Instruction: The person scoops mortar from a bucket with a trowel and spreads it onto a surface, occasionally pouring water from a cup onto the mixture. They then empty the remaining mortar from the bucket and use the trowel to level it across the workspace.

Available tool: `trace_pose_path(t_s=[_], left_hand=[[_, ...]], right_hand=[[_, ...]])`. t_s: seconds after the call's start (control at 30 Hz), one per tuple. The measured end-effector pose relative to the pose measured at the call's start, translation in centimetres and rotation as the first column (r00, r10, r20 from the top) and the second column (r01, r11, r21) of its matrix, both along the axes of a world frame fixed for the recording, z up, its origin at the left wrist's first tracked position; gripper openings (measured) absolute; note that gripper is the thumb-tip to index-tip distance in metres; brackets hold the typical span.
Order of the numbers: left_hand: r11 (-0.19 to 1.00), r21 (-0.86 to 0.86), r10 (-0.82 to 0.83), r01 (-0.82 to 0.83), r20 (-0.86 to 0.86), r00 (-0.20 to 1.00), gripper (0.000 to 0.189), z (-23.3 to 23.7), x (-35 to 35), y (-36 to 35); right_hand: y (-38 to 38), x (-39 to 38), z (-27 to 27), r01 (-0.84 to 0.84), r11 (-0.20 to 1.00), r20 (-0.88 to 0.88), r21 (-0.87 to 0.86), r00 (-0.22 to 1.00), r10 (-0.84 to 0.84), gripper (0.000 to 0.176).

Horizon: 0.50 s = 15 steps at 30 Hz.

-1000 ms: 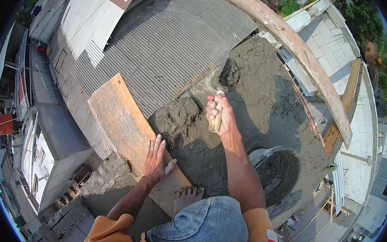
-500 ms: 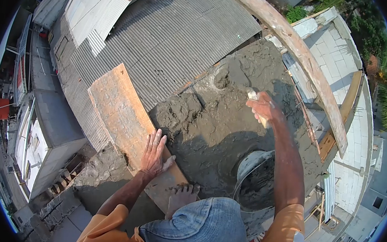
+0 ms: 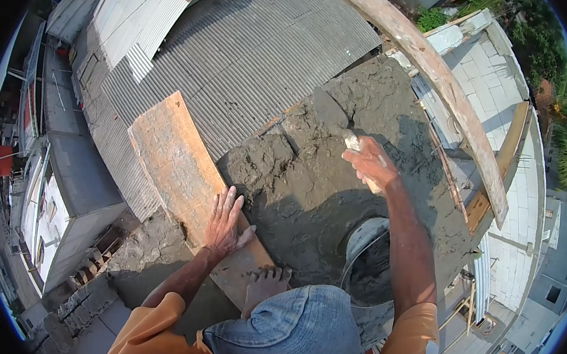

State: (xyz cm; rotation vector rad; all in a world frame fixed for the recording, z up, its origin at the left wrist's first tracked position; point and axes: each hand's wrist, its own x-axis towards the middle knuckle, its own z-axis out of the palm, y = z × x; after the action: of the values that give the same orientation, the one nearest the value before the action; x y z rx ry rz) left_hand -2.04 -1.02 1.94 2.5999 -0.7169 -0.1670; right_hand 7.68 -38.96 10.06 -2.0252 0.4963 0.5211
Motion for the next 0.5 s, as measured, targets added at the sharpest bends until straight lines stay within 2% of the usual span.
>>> trace_pose_path(t_s=[0.1,0.13,0.17,0.23,0.27,0.3,0.37,0.43,0.47,0.5], left_hand=[[1.000,0.002,0.000,0.000,-0.007,1.000,0.085,-0.2,0.0,0.0],[1.000,0.003,-0.003,0.003,-0.009,1.000,0.085,-0.2,0.0,0.2],[1.000,-0.003,-0.001,0.001,0.001,1.000,0.086,-0.4,0.1,0.1],[1.000,-0.015,-0.007,0.007,0.006,1.000,0.086,-0.5,0.0,0.0],[1.000,-0.021,-0.005,0.006,0.014,1.000,0.084,-0.5,0.0,0.0],[1.000,-0.024,-0.003,0.004,0.021,1.000,0.082,-0.4,0.0,0.1],[1.000,-0.013,-0.001,0.001,0.017,1.000,0.083,-0.5,-0.1,0.1],[1.000,-0.005,0.006,-0.006,0.016,1.000,0.083,-0.5,-0.2,0.0],[1.000,-0.006,0.004,-0.004,0.010,1.000,0.085,-0.5,-0.2,0.0],[1.000,-0.006,0.000,0.000,0.006,1.000,0.086,-0.4,-0.1,0.0]], right_hand=[[2.3,-1.0,0.7,-0.169,0.972,-0.034,0.161,0.984,0.177,0.037],[3.7,-0.9,-1.1,-0.273,0.932,-0.161,-0.239,0.958,0.239,0.036],[3.3,-1.6,-1.8,-0.274,0.931,-0.163,-0.241,0.957,0.240,0.036],[3.4,-3.9,-0.5,-0.448,0.868,-0.197,-0.217,0.890,0.410,0.036],[3.1,-4.5,0.3,-0.488,0.817,-0.169,-0.308,0.873,0.458,0.040],[2.1,-5.0,-0.1,-0.485,0.819,-0.171,-0.307,0.875,0.453,0.040],[-0.1,-5.6,-1.4,-0.320,0.794,0.097,-0.516,0.900,0.426,0.051],[0.0,-4.9,1.2,-0.107,0.934,-0.069,-0.341,0.994,0.089,0.038],[-1.4,-5.6,-0.1,0.009,0.995,-0.075,-0.101,0.997,-0.016,0.037],[-1.5,-5.6,0.1,0.132,0.981,-0.102,0.144,0.988,-0.118,0.038]])
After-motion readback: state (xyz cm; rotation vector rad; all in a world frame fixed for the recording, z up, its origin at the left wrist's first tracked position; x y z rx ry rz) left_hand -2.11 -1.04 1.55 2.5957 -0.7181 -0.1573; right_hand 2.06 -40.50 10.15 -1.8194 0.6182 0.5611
